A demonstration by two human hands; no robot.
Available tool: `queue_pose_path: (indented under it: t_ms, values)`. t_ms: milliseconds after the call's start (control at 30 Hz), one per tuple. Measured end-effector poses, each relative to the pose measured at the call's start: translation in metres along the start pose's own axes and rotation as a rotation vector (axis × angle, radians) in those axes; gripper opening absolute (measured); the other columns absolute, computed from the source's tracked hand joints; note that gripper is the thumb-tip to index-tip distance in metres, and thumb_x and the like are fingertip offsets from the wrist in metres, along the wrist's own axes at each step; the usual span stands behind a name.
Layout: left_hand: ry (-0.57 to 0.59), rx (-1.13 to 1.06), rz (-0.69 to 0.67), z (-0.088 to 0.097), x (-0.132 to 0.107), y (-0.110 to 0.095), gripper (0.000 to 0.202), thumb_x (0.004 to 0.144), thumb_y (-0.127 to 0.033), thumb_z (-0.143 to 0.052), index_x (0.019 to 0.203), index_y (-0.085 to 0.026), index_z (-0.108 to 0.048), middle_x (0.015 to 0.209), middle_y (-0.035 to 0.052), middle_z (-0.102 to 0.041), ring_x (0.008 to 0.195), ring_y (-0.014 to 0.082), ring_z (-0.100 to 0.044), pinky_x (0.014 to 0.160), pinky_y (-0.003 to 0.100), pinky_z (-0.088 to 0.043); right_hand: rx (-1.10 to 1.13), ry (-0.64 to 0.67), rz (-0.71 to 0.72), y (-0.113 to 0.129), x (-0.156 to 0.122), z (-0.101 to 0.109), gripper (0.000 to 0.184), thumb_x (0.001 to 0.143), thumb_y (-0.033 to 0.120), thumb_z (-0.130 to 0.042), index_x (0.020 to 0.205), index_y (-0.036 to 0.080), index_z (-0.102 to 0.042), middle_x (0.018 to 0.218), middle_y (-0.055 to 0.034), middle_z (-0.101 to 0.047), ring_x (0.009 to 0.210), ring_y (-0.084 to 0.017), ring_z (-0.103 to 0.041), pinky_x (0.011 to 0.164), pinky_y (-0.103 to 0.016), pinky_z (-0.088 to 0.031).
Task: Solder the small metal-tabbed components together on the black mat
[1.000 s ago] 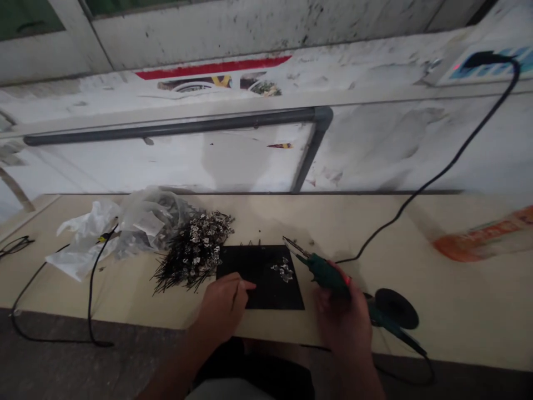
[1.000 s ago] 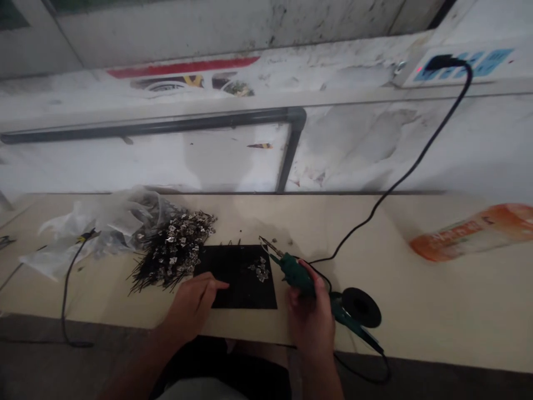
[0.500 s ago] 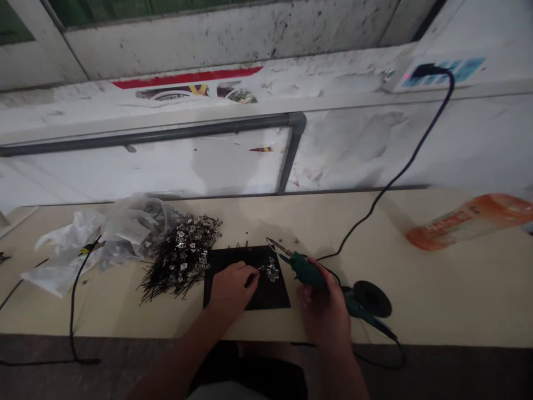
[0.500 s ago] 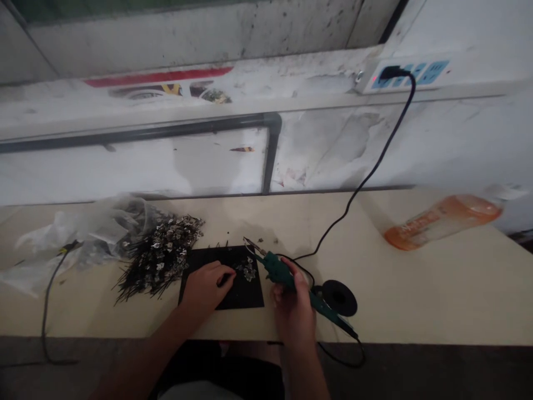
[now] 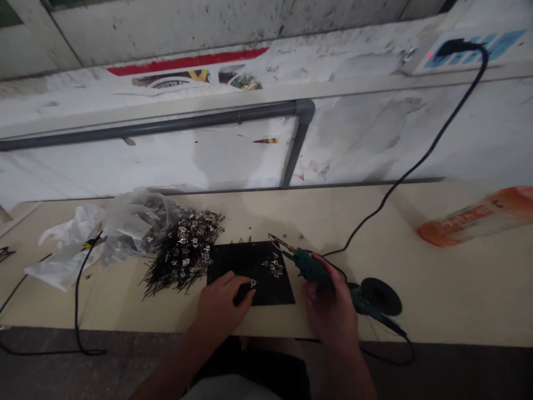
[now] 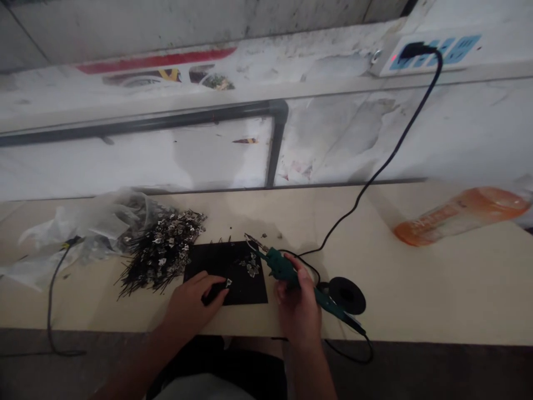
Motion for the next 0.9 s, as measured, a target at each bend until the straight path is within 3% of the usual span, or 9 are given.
queue_pose_path:
  t_ms: [100, 233, 467, 567, 667, 767, 900]
  values:
    - [0.026, -0.008, 0.016, -0.009, 0.011, -0.001, 0.017, 0.092, -0.035, -0.075, 0.105, -0.027, -0.082, 0.080, 0.0013, -0.070, 0.072, 0.0156, -0.066, 0.067, 0.026, -0.049, -0.013, 0.008, 0.003, 0.000, 0.000, 0.000, 0.050, 0.079, 0.059, -0.078, 0.113, 0.022, -0.074, 0.063, 0.0030, -0.051, 0.052, -0.011, -0.040, 0.043, -0.023, -0.030]
    - [0.053, -0.016, 0.044, -0.014, 0.017, 0.003, 0.010, 0.094, -0.028, -0.073, 0.095, -0.026, -0.083, 0.076, 0.0009, -0.069, 0.074, 0.0158, -0.067, 0.071, 0.026, -0.049, -0.018, 0.004, 0.010, 0.001, 0.000, 0.000, 0.052, 0.078, 0.061, -0.078, 0.112, 0.022, -0.074, 0.061, 0.0033, -0.051, 0.049, -0.011, -0.038, 0.043, -0.024, -0.028]
    - [0.078, -0.040, 0.119, 0.001, 0.005, 0.021, 0.015, 0.092, -0.034, -0.073, 0.103, -0.029, -0.082, 0.075, -0.0006, -0.067, 0.067, 0.0142, -0.063, 0.064, 0.025, -0.045, -0.007, -0.007, 0.006, 0.000, 0.000, 0.002, 0.049, 0.077, 0.059, -0.080, 0.111, 0.022, -0.076, 0.064, 0.0025, -0.054, 0.051, -0.011, -0.039, 0.043, -0.024, -0.030]
    - [0.044, -0.032, 0.163, 0.009, 0.009, 0.024, 0.023, 0.093, -0.038, -0.073, 0.112, -0.028, -0.080, 0.083, 0.0007, -0.069, 0.072, 0.0148, -0.065, 0.067, 0.025, -0.046, -0.006, -0.003, 0.014, 0.001, 0.000, 0.002, 0.047, 0.077, 0.057, -0.080, 0.109, 0.022, -0.076, 0.072, 0.0012, -0.059, 0.052, -0.010, -0.038, 0.044, -0.024, -0.031]
    - [0.022, 0.025, 0.214, 0.014, 0.021, 0.028, 0.027, 0.095, -0.031, -0.070, 0.120, -0.025, -0.078, 0.088, 0.0029, -0.071, 0.079, 0.0172, -0.067, 0.072, 0.027, -0.046, -0.004, -0.002, 0.005, 0.000, 0.000, 0.001, 0.047, 0.077, 0.057, -0.080, 0.109, 0.023, -0.077, 0.077, 0.0004, -0.061, 0.052, -0.009, -0.039, 0.044, -0.024, -0.030]
    - [0.034, 0.043, 0.241, 0.015, 0.032, 0.031, 0.017, 0.095, -0.025, -0.070, 0.108, -0.024, -0.081, 0.086, 0.0023, -0.071, 0.078, 0.0169, -0.067, 0.068, 0.026, -0.042, 0.002, -0.018, 0.004, 0.000, -0.001, 0.002, 0.048, 0.076, 0.057, -0.082, 0.109, 0.023, -0.077, 0.083, -0.0005, -0.064, 0.053, -0.009, -0.041, 0.045, -0.023, -0.032]
    - [0.006, 0.014, 0.254, 0.019, 0.034, 0.033, 0.012, 0.094, -0.023, -0.069, 0.092, -0.025, -0.081, 0.083, 0.0009, -0.071, 0.076, 0.0154, -0.066, 0.066, 0.025, -0.038, -0.001, -0.006, 0.015, 0.001, -0.003, 0.001, 0.050, 0.076, 0.058, -0.082, 0.110, 0.022, -0.078, 0.071, 0.0013, -0.058, 0.053, -0.010, -0.040, 0.044, -0.022, -0.031]
Point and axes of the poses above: each hand's wrist, its own x-axis towards the middle knuckle, its own z-axis out of the back of the hand, y = z × x, the point moved 8 cm from there along x, towards the middle knuckle
